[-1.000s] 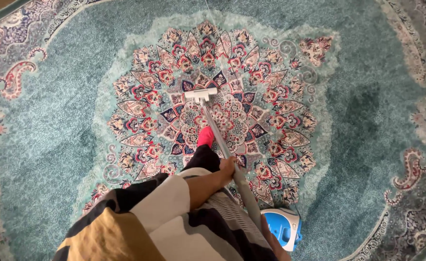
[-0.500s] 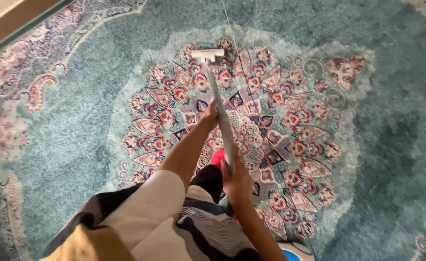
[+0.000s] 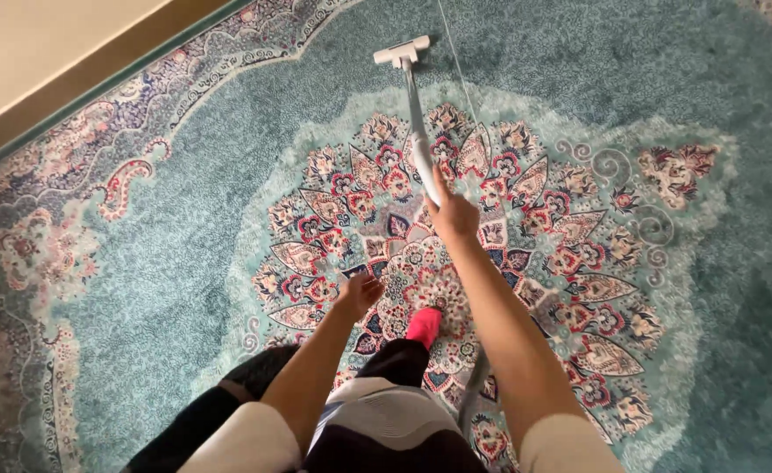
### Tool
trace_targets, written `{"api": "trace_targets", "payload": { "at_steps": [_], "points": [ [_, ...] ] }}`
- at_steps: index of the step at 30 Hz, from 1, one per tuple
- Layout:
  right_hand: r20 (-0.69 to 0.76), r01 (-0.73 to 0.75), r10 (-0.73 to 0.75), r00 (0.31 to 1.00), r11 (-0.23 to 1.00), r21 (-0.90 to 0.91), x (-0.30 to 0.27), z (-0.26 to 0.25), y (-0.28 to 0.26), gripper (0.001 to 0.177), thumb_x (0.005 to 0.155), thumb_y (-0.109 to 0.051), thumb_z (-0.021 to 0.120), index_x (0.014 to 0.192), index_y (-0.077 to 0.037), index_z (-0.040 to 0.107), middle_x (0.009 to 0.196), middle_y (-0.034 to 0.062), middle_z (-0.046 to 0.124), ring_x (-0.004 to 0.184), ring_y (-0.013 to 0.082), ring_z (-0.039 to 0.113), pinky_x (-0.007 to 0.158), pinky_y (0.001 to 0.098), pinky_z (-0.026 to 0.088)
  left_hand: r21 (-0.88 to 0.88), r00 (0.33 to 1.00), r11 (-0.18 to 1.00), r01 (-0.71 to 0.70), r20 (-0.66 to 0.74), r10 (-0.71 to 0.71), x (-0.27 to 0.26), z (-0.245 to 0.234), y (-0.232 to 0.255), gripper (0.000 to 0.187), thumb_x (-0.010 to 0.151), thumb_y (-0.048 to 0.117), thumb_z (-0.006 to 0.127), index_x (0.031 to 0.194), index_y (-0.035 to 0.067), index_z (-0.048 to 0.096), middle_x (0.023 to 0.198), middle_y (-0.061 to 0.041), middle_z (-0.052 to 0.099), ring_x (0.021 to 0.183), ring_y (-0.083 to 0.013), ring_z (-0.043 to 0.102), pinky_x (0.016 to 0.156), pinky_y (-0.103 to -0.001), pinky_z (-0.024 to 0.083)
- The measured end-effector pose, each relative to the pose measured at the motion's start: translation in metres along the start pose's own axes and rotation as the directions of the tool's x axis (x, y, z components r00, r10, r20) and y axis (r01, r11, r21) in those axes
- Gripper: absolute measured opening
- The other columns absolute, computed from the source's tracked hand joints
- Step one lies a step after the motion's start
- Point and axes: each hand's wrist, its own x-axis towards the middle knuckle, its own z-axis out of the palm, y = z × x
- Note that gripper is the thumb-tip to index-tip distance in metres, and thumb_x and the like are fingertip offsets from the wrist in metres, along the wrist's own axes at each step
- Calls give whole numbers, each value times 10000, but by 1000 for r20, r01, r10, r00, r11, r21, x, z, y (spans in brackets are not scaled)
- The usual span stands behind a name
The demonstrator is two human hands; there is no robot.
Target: The recorder is vacuuming a large patterned rug in a bedroom.
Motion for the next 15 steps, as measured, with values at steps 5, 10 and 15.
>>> {"api": "trace_targets", "payload": {
  "at_steps": [5,10,15],
  "points": [
    [73,59,-60,996,998,11,-130,-45,-9,801,1045,-399,558,1686,-293,90,722,121,718,505,219,650,377,332,498,-76,999,996,44,9,-43,0,15,-38,204,971,197,554,1019,5,605,960,-151,681,910,-336,690,878,-459,606],
    [140,-29,38,989,997,-65,-313,-106,-11,824,942,-439,604,1618,-400,134,724,168,714,625,394,689,582,552,543,-39,990,996,85,117,-80,-10,68,-80,271,984,189,579,1205,35,602,1028,-148,672,920,-320,689,873,-497,606],
    [211,-190,209,955,976,-109,-502,-146,-11,842,912,-449,616,1592,-429,120,795,198,709,676,433,693,590,585,539,246,971,957,156,141,-195,-79,98,-146,507,1023,391,501,1387,42,450,1191,-204,634,985,-388,646,871,-582,555]
  ]
}}
